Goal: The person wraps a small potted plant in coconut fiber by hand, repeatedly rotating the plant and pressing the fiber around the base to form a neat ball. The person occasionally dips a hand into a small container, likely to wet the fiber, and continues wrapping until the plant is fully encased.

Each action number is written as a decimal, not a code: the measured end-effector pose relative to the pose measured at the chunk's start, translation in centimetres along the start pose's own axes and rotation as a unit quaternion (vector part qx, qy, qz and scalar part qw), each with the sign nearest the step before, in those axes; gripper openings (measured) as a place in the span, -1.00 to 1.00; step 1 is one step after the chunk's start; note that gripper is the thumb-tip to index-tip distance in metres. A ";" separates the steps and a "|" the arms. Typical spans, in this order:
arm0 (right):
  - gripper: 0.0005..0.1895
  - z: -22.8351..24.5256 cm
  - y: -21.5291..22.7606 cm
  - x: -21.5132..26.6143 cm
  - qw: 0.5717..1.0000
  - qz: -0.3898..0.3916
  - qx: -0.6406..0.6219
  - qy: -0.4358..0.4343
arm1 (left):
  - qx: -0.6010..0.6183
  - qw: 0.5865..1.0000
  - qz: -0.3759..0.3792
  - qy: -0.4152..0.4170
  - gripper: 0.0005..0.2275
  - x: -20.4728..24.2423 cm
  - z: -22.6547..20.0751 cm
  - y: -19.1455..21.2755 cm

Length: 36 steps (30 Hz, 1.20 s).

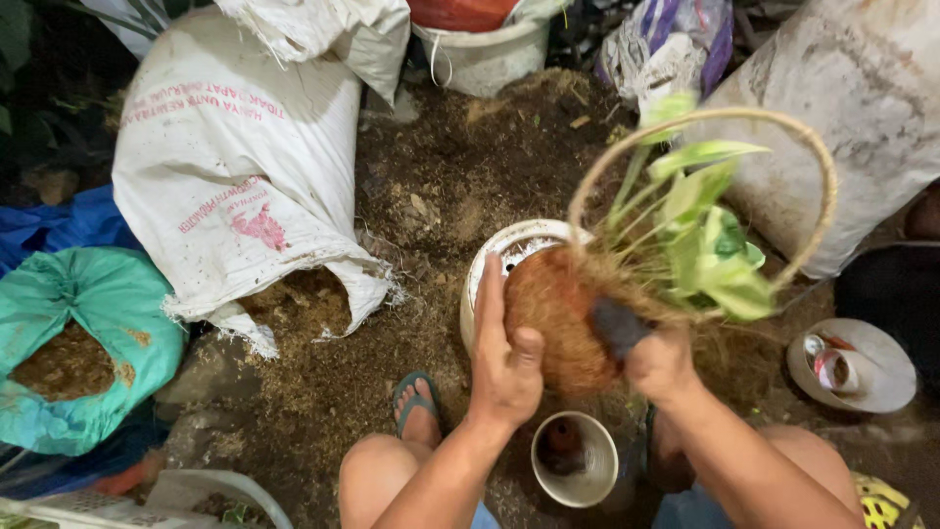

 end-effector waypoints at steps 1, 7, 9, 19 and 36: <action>-0.75 1.7 -0.4 0.6 0.957 0.012 0.268 0.109 | -0.050 0.999 -0.007 -0.011 -0.01 0.2 0.0 0.0; -0.70 4.4 -4.4 1.8 0.722 0.040 0.656 0.217 | -0.132 0.990 0.053 -0.007 0.12 -0.1 0.6 -0.9; -0.55 3.6 -4.5 1.3 0.633 0.037 0.765 0.113 | -0.129 0.990 0.060 -0.002 0.20 0.5 0.6 -1.1; -0.59 6.5 -5.6 1.1 0.928 0.077 0.363 0.048 | 0.133 0.984 0.054 0.104 0.16 -1.7 5.1 -0.3; -0.56 11.0 -10.4 2.5 0.946 0.168 0.259 0.102 | 0.198 0.945 0.191 0.175 -0.07 0.7 7.3 -2.2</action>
Point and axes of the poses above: each hand's wrist, its own x-axis away from the middle knuckle, its own y-axis out of the back of the hand, z = x × y, the point moved 10 cm from there along -x, towards the middle knuckle, and after that the axes turned 5 degrees about x, right-handed, at the moved point
